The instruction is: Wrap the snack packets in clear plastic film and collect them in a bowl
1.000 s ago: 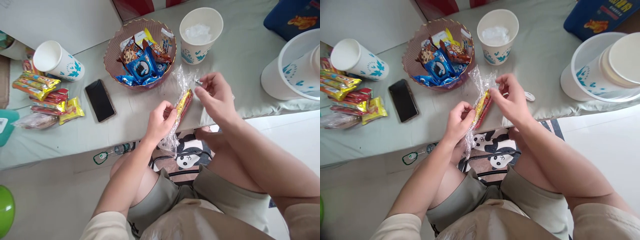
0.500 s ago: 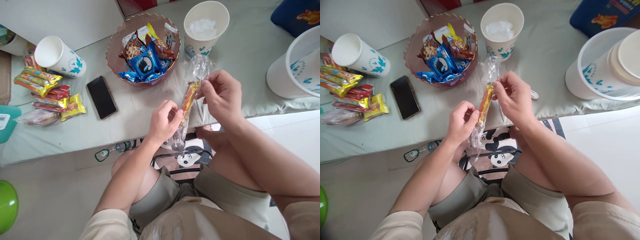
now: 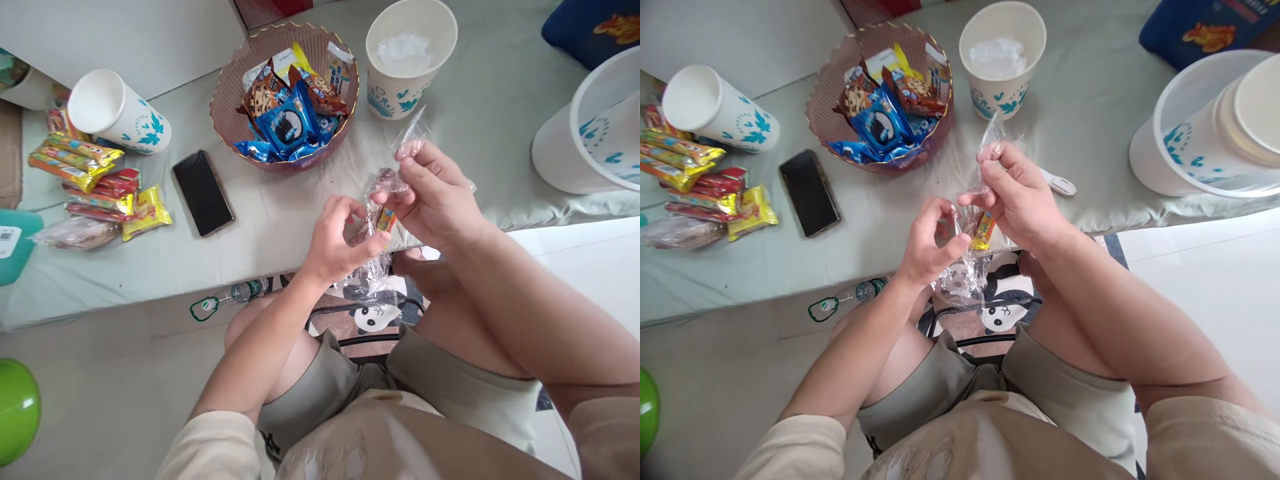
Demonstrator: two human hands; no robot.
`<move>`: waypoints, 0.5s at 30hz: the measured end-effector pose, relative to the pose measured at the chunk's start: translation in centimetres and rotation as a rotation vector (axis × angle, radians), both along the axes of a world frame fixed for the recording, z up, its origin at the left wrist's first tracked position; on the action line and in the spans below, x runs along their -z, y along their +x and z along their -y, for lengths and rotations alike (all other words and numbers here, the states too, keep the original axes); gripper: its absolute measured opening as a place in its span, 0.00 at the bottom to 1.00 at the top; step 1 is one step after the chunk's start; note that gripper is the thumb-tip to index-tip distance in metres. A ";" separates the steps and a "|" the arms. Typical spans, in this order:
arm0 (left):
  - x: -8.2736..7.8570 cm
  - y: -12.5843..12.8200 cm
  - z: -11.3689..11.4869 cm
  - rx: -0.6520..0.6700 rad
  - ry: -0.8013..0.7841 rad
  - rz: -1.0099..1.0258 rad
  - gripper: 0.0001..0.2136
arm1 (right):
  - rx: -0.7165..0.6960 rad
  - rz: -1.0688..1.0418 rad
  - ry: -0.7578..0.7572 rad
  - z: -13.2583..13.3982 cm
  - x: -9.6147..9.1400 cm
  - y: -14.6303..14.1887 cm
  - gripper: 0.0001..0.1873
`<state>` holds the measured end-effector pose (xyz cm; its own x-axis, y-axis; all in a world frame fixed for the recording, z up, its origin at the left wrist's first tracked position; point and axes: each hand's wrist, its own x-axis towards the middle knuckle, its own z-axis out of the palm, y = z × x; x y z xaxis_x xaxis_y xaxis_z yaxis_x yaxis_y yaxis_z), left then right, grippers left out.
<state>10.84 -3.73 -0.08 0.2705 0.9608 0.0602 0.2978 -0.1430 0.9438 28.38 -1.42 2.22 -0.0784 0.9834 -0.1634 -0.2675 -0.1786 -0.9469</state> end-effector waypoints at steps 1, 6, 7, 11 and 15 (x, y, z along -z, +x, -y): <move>-0.2 0.1 0.1 -0.004 -0.036 -0.009 0.16 | -0.023 0.020 0.011 0.2 -0.1 -0.1 0.22; -0.7 -0.5 -0.2 -0.059 -0.276 0.101 0.05 | -0.029 0.307 0.188 0.9 -0.3 0.2 0.16; -0.7 -0.9 -0.3 -0.076 -0.344 0.162 0.03 | -0.015 0.423 0.247 1.0 -0.2 0.4 0.14; -1.0 -2.7 -0.5 -0.138 -0.530 0.243 0.02 | -0.248 0.893 0.523 1.6 0.8 0.9 0.15; -1.6 -4.6 -0.5 -0.249 -0.486 0.083 0.07 | -0.497 1.112 0.736 2.0 2.2 0.8 0.26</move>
<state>6.25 -3.24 1.47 0.0443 0.9176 -0.3950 0.1887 0.3805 0.9053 29.22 -3.39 -0.03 -0.6068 0.7784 0.1609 0.6088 0.5853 -0.5355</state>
